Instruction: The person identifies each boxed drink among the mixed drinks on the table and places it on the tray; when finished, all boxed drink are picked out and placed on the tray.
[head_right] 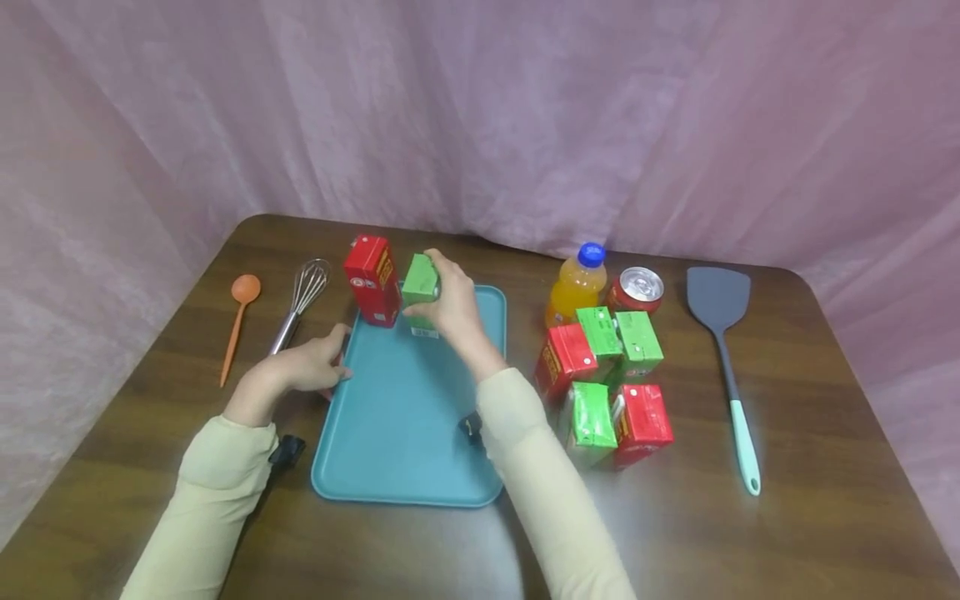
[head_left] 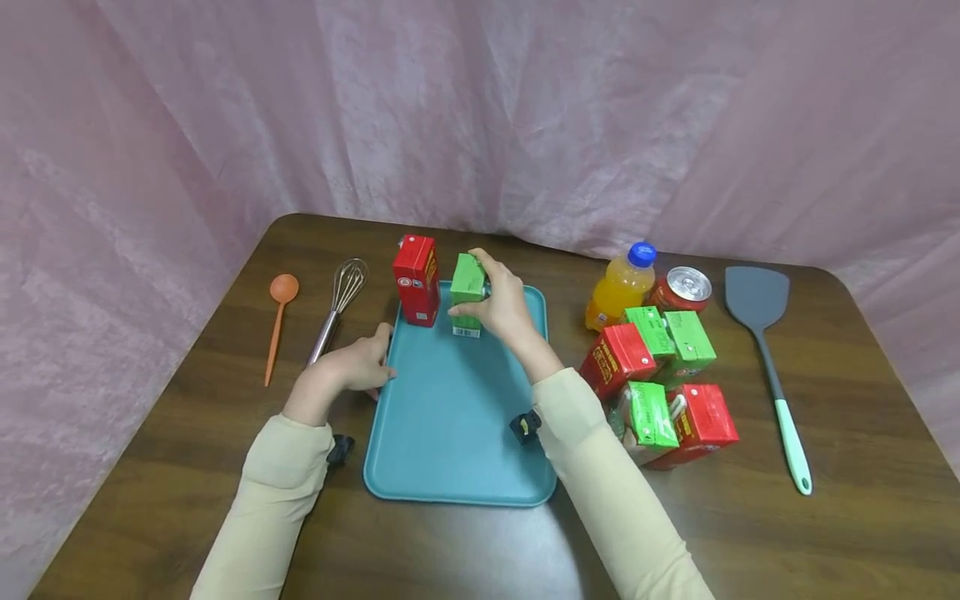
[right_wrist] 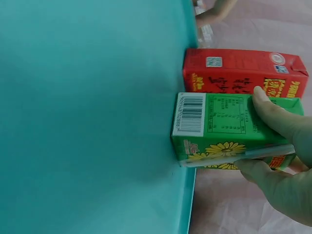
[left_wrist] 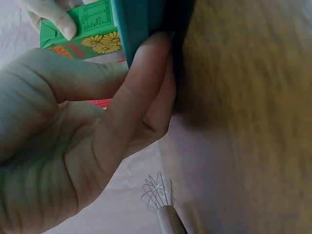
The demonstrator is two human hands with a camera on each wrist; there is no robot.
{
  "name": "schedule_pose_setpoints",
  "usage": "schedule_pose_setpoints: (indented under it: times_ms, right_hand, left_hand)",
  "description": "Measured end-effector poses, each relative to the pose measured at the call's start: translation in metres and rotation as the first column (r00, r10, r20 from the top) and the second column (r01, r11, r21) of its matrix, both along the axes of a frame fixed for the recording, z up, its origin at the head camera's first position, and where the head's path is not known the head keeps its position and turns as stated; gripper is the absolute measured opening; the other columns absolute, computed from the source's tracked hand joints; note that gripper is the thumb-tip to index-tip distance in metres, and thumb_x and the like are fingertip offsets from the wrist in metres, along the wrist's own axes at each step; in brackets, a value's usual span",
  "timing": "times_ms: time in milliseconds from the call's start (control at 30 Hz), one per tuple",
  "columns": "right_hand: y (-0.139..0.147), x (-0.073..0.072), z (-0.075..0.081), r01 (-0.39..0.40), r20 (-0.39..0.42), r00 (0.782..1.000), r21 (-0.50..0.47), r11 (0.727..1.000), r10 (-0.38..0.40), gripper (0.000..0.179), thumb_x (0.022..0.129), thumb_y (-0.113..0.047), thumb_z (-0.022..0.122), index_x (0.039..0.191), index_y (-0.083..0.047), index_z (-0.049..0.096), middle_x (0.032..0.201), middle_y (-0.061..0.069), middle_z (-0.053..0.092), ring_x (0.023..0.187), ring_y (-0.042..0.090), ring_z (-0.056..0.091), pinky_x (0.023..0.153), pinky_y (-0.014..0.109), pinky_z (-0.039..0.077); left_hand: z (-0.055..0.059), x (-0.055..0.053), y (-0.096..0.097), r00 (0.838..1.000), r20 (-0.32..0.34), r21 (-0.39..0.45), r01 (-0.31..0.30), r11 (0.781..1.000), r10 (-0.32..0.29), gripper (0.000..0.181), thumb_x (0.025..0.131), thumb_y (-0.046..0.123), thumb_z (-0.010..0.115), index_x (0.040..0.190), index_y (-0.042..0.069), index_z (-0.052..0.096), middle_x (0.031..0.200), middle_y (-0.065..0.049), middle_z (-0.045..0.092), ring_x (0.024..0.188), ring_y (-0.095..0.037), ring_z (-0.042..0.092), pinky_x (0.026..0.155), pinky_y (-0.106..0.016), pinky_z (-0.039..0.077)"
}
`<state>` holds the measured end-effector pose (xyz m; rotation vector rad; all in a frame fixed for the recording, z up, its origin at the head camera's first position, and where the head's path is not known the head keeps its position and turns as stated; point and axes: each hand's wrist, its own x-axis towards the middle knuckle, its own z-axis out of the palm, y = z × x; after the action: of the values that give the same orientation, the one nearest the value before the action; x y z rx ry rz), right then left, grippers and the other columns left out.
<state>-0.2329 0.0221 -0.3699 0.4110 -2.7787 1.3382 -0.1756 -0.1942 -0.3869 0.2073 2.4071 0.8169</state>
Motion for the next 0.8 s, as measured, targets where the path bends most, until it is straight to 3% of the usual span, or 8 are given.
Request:
schedule_pose_setpoints:
  times_ms: [167,433,800]
  right_hand:
    - [-0.0044,-0.0053,0.0016,-0.005,0.025,1.000,-0.010,1.000,0.006,0.080,0.071,-0.014,0.081,0.139,-0.014,0.040,0.123,0.014,0.053,0.108,0.027,0.052,0.088,0.041,0.047]
    - [-0.0072,-0.0101,0.0021,0.016,0.088,0.996,0.032,0.999,-0.018,0.082,0.071,-0.017,0.082,0.140,-0.017,0.039,0.123,0.014,0.053,0.110,0.027,0.049,0.088,0.041,0.047]
    - [-0.0036,-0.0061,0.0030,0.035,0.072,0.997,0.014,0.999,-0.035,0.085,0.071,-0.016,0.081,0.142,-0.019,0.037,0.129,0.014,0.051,0.114,0.027,0.050,0.091,0.041,0.046]
  left_hand:
    - [0.0025,-0.0010,-0.0007,1.000,-0.015,-0.029,0.003,1.000,-0.004,0.061,0.093,0.005,0.052,0.137,-0.007,0.012,0.083,-0.018,0.056,0.059,-0.020,0.062,0.068,-0.036,0.049]
    - [0.0009,0.0015,0.0015,1.000,0.014,-0.036,-0.017,0.999,0.017,0.063,0.092,0.006,0.054,0.137,-0.006,0.011,0.089,-0.020,0.056,0.062,-0.021,0.061,0.069,-0.037,0.050]
    - [-0.0009,0.0005,0.0042,1.000,-0.007,-0.025,-0.011,1.000,0.010,0.065,0.091,0.005,0.054,0.138,-0.007,0.011,0.089,-0.020,0.056,0.061,-0.020,0.062,0.068,-0.036,0.052]
